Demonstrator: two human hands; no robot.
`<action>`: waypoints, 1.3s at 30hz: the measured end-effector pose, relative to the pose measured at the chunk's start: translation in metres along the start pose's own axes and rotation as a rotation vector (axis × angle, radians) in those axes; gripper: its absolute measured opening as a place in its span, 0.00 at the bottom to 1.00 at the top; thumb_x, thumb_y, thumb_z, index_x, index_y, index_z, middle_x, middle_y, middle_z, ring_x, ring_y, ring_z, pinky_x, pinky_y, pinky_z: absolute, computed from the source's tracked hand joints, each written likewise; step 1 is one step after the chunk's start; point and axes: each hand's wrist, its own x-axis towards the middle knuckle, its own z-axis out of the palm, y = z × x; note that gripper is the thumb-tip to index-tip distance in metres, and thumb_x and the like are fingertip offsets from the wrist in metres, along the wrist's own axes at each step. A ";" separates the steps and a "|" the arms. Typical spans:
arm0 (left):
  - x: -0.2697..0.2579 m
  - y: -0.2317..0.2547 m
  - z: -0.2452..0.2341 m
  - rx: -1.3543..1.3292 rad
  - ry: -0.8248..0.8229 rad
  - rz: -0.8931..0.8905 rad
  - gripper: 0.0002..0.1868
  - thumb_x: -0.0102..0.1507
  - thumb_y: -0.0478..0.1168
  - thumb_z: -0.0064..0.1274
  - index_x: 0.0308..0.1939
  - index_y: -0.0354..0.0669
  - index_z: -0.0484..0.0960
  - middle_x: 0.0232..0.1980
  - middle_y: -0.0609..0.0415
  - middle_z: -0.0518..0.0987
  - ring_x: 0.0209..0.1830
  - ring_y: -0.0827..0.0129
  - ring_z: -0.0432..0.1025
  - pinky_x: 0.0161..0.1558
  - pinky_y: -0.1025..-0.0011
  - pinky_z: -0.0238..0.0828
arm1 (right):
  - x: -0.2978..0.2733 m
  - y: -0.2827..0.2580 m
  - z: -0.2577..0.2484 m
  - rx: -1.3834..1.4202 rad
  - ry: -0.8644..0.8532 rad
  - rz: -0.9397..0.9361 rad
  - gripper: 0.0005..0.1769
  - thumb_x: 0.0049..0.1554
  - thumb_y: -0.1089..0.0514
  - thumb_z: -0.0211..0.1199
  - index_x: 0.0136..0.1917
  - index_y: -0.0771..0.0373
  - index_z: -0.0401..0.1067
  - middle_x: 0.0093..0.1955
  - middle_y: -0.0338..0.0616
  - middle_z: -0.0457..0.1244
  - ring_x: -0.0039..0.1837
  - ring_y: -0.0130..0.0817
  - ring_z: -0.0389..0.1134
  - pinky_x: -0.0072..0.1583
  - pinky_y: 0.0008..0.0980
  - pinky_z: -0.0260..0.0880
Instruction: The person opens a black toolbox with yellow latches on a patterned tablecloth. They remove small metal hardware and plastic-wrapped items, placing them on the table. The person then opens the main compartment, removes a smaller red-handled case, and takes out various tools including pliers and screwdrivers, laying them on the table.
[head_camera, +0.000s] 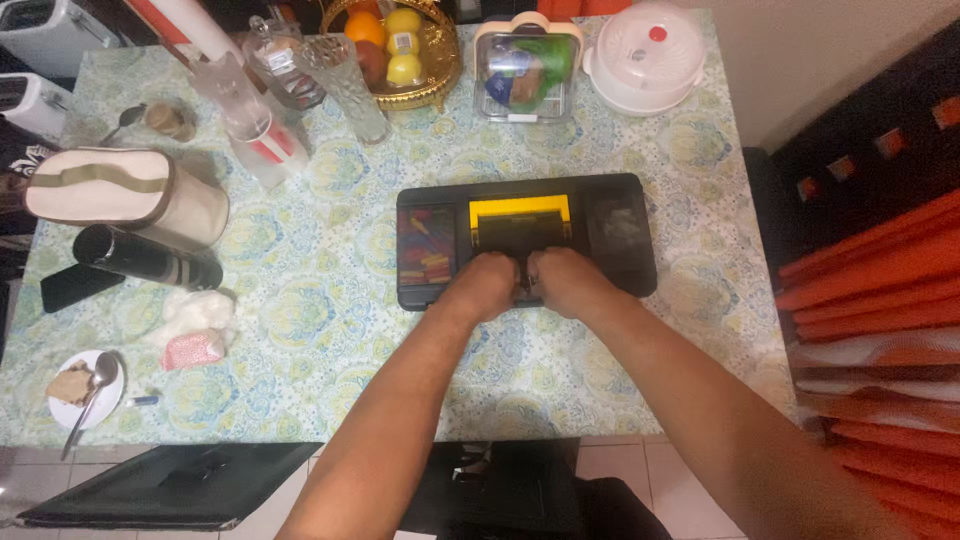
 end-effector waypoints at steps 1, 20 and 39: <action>0.001 0.000 0.002 0.006 -0.009 0.004 0.07 0.57 0.37 0.59 0.34 0.36 0.86 0.41 0.35 0.82 0.47 0.42 0.77 0.50 0.51 0.74 | -0.001 0.000 -0.001 0.008 -0.011 -0.003 0.10 0.49 0.64 0.67 0.47 0.63 0.75 0.48 0.57 0.69 0.54 0.56 0.70 0.53 0.48 0.71; -0.015 0.012 -0.010 -0.182 0.207 0.107 0.04 0.58 0.34 0.57 0.33 0.37 0.85 0.40 0.36 0.81 0.45 0.40 0.76 0.45 0.50 0.74 | -0.017 -0.006 -0.015 0.336 0.083 -0.076 0.06 0.53 0.60 0.68 0.45 0.61 0.81 0.43 0.55 0.70 0.45 0.50 0.74 0.48 0.43 0.73; 0.017 0.148 0.197 -0.521 0.178 -0.009 0.08 0.59 0.33 0.54 0.38 0.40 0.87 0.38 0.37 0.83 0.41 0.42 0.78 0.44 0.52 0.74 | -0.186 0.150 0.070 0.566 0.215 0.419 0.12 0.53 0.62 0.69 0.51 0.61 0.81 0.49 0.47 0.75 0.47 0.38 0.76 0.52 0.34 0.75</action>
